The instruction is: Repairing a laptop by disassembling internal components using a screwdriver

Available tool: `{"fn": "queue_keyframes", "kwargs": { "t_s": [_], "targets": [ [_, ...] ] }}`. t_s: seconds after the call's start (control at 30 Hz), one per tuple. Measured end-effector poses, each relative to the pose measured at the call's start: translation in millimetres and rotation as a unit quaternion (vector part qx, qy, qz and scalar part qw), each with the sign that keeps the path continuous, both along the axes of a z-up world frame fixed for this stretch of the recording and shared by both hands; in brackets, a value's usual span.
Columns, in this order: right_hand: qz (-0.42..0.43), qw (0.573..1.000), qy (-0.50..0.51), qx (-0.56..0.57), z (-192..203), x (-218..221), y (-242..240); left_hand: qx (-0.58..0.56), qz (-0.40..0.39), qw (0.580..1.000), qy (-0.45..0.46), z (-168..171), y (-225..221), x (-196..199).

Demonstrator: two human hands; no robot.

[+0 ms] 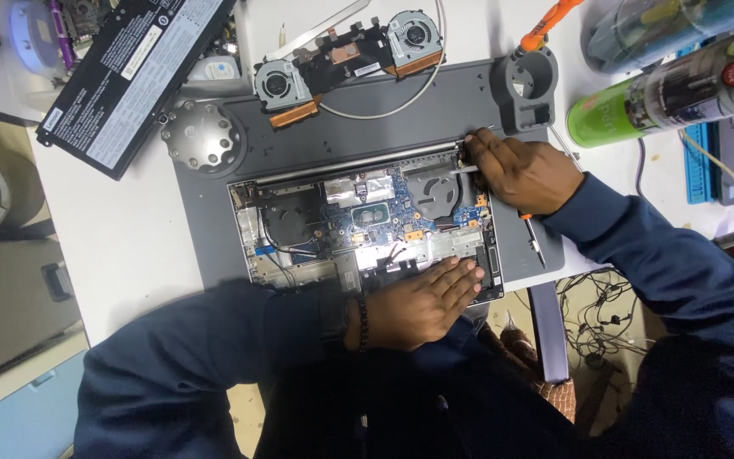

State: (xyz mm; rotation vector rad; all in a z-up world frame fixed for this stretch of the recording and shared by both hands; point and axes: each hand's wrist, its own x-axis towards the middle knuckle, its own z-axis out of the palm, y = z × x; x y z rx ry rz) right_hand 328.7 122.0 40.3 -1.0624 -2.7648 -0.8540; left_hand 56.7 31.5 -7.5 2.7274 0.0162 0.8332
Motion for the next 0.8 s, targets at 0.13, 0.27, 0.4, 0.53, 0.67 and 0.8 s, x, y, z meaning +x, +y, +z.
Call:
{"fn": "queue_keyframes", "kwargs": {
  "t_s": [0.13, 0.27, 0.4, 0.53, 0.67, 0.8],
  "targets": [
    [-0.031, 0.998, 0.051, -0.016, -11, 8, 1, -0.003, 0.018, 1.000, -0.010, 1, -4, 1],
    [-0.120, 0.962, 0.131, -0.207, -51, 57, 11, 0.291, 0.313, 0.894, 0.138, -110, -50, 44],
    [-0.102, 0.916, 0.248, -0.298, -14, 39, -21, -0.025, 0.084, 0.991, 0.098, -39, -55, 18],
    [-0.040, 0.891, 0.406, -0.201, 73, 12, -32, 0.026, 0.109, 0.987, 0.111, -21, -39, 13],
    [-0.037, 0.867, 0.479, -0.130, 120, 18, -82, 0.009, 0.084, 0.992, 0.098, -19, -33, 10],
    [-0.041, 0.675, 0.666, -0.314, 129, -14, -124, 0.064, 0.077, 0.991, 0.093, -10, -25, 5]
  ]
}}
